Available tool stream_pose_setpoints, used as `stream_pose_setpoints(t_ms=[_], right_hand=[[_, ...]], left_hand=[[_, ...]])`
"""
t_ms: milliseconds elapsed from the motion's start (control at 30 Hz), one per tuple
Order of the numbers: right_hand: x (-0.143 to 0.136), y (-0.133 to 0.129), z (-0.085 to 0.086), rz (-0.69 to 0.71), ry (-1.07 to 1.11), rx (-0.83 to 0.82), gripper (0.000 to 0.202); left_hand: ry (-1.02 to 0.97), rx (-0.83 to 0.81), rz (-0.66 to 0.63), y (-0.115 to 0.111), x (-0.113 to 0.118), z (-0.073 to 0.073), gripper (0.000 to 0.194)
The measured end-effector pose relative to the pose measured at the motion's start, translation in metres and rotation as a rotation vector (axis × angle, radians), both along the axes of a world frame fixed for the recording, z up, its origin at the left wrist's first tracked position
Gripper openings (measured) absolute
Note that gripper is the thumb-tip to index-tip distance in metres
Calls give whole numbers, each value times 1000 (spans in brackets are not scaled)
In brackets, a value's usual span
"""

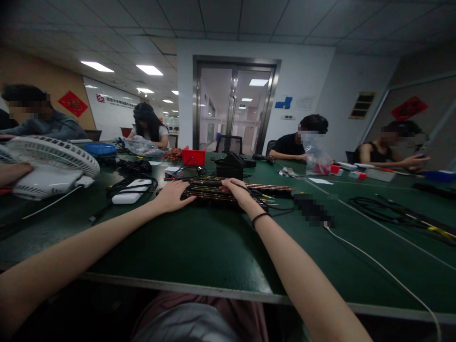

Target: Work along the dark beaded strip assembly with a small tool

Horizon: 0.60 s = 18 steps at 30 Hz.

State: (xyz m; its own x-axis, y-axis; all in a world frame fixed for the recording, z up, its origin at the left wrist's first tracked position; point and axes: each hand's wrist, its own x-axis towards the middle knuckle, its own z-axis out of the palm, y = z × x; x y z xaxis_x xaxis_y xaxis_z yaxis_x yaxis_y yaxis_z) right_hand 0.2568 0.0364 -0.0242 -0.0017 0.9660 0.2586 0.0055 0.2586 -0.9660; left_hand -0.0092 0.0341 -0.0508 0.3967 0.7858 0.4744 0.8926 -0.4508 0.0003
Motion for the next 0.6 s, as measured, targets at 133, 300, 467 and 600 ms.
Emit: stream_pose_setpoints(t_ms=[133,300,467,600], right_hand=[[0,-1,0,-6,-11,5,12],[0,-4,1,5,-8,17,11],[-1,-6,2,-9,-7,17,12],[-1,-5,2,1,-5,14,11]], left_hand=[[24,-2,-8,-2,-1,4,63],[52,-4,-10,-5,0,6,63],[30,-3,-51,-5,-1,5,62],[32,-9,-55,-4,-1,4,64]])
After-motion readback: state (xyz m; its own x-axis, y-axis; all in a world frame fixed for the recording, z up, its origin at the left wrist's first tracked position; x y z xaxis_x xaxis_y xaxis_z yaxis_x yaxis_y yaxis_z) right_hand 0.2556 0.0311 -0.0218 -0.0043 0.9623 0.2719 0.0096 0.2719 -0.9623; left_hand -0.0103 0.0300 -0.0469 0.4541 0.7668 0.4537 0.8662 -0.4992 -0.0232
